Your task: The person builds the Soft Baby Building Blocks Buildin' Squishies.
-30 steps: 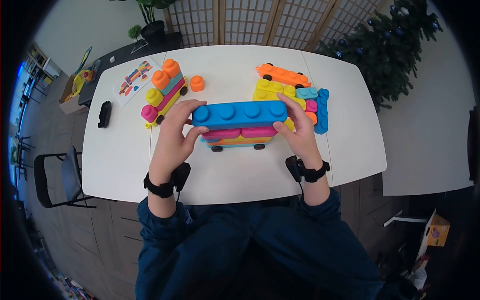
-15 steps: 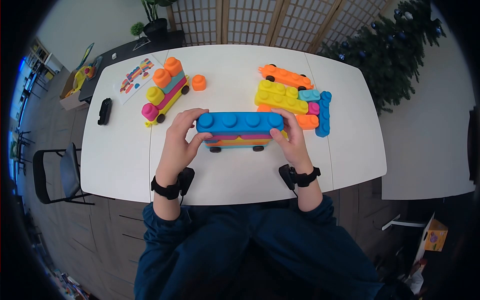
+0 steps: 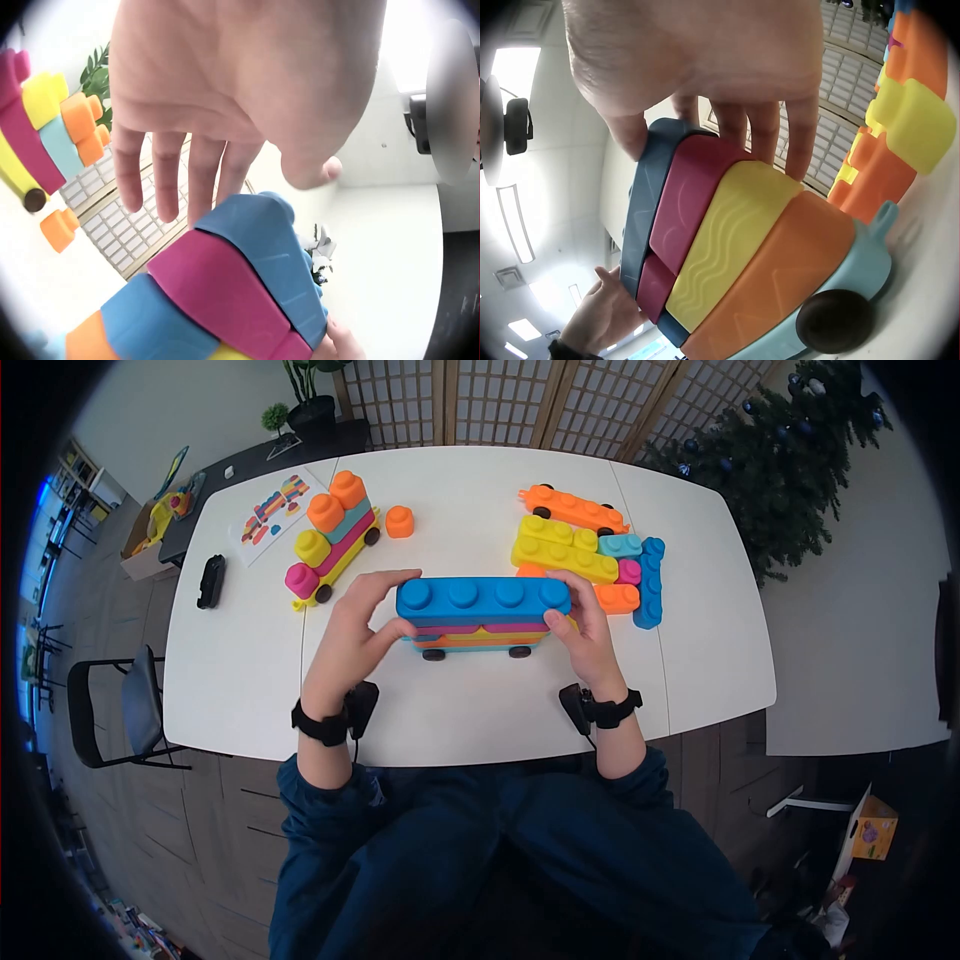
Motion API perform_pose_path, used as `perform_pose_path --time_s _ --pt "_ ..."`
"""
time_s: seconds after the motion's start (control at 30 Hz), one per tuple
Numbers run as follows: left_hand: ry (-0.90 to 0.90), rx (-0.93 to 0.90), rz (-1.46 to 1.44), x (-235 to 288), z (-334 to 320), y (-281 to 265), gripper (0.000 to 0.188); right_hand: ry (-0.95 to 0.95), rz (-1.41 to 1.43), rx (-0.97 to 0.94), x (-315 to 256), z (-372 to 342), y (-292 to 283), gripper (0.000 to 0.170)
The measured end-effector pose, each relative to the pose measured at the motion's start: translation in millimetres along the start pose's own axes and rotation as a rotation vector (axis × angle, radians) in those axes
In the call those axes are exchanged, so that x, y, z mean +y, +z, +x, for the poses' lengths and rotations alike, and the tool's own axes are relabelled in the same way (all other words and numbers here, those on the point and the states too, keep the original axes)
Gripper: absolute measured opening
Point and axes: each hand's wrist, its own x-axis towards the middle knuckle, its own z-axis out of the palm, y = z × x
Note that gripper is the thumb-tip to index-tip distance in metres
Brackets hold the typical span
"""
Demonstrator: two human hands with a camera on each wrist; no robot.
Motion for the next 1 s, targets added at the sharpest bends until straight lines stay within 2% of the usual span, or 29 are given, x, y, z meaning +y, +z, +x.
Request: perform_pose_path --time_s 0.07,0.1,0.17,0.2,0.27,0.3,0.37,0.4,0.47,0.6,0.67,0.7,0.77,0.8,0.83,0.87,0.9,0.97,1.0 --pt "-0.084 -0.041 -0.237 -22 14 -3 0.043 0.005 -0.004 0.003 -1 0 -1 0.052" --pt "-0.08 -0.044 -0.237 -28 25 0 0.043 0.005 0.003 -0.004 -2 1 0 0.052" --pt "-0.248 -0.008 -0.069 -42 52 5 0.04 0.003 0.009 -0.008 -3 1 0 0.052" --pt "-0.245 -0.008 -0.068 -54 66 10 0.04 0.0 0.003 -0.01 -3 1 0 0.053" --pt "-0.146 -0.039 0.199 -88 88 25 0.039 -0.006 -0.003 -0.01 -3 1 0 0.053" --pt "-0.141 -0.038 0.2 -105 96 32 0.039 -0.004 -0.003 -0.012 -2 1 0 0.053" --pt "-0.085 -0.071 0.422 -132 107 43 0.04 -0.005 -0.006 -0.011 -1 1 -1 0.053" --pt "-0.079 -0.071 0.42 -136 111 44 0.04 -0.001 -0.019 -0.011 -1 0 -1 0.053" --pt "-0.165 -0.191 0.49 -144 116 50 0.041 0.004 -0.034 -0.005 -1 -1 -2 0.053" --pt "-0.198 -0.234 0.529 -136 116 49 0.039 -0.001 -0.035 -0.013 1 -1 -1 0.053" --pt "-0.103 -0.069 0.398 -125 114 41 0.037 -0.006 -0.036 -0.018 1 1 -1 0.052" --pt "-0.104 -0.069 0.398 -105 113 32 0.037 -0.015 -0.041 -0.015 1 0 -1 0.053" --pt "-0.105 0.005 0.153 -48 106 5 0.039 -0.024 -0.043 -0.012 1 0 0 0.053" --pt "-0.106 0.005 0.155 -30 99 -6 0.039 -0.021 -0.042 -0.011 1 0 0 0.053" --pt "-0.063 0.016 0.01 -14 91 -16 0.04 -0.017 -0.041 -0.009 1 0 0 0.053" --pt "-0.02 0.027 -0.134 -2 82 -23 0.042 -0.016 -0.04 -0.011 1 0 -1 0.053" --pt "-0.022 0.028 -0.133 7 73 -29 0.042 -0.005 -0.022 -0.011 2 0 -1 0.053" --pt "0.028 -0.087 -0.386 18 57 -37 0.041 0.006 -0.004 -0.015 3 0 -1 0.053" --pt "0.031 -0.105 -0.368 22 51 -39 0.042 0.011 0.0 -0.01 3 -1 0 0.054"
